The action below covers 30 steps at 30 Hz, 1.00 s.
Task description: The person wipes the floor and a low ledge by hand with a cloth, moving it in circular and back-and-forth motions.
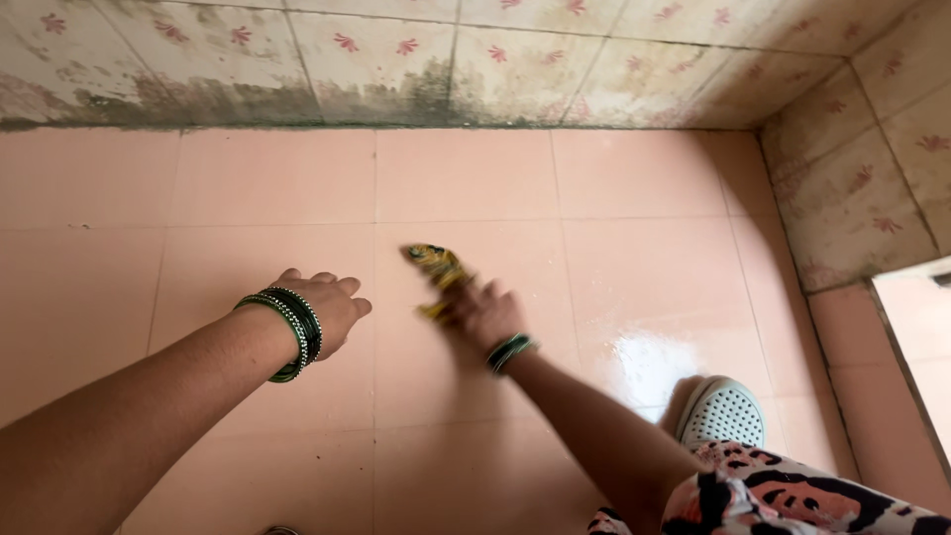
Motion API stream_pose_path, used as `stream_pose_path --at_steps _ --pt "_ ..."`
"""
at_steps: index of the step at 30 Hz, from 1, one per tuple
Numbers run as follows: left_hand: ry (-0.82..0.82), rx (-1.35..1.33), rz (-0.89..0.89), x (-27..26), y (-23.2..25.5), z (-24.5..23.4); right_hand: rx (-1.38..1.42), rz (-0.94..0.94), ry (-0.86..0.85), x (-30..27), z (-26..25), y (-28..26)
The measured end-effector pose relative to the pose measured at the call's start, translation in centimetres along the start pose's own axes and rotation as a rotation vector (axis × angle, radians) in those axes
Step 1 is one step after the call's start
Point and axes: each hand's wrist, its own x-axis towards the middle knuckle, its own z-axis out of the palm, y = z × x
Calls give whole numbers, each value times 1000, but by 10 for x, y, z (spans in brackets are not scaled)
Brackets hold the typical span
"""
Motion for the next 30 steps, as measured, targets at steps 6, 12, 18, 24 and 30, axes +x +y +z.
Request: stream_pose_path --at_steps 6,12,18,24,30 --pt "62 -1 26 -4 34 -15 255 551 -40 -29 5 101" --pt "95 -97 53 58 98 -48 299 442 43 -70 5 48" --pt "68 -701 -280 147 182 -31 984 645 273 -89 14 93" --pt "-141 -268 -153 137 195 -44 807 968 574 -115 32 149" --pt "-135 -332 -194 160 190 -33 654 709 25 -96 14 77"
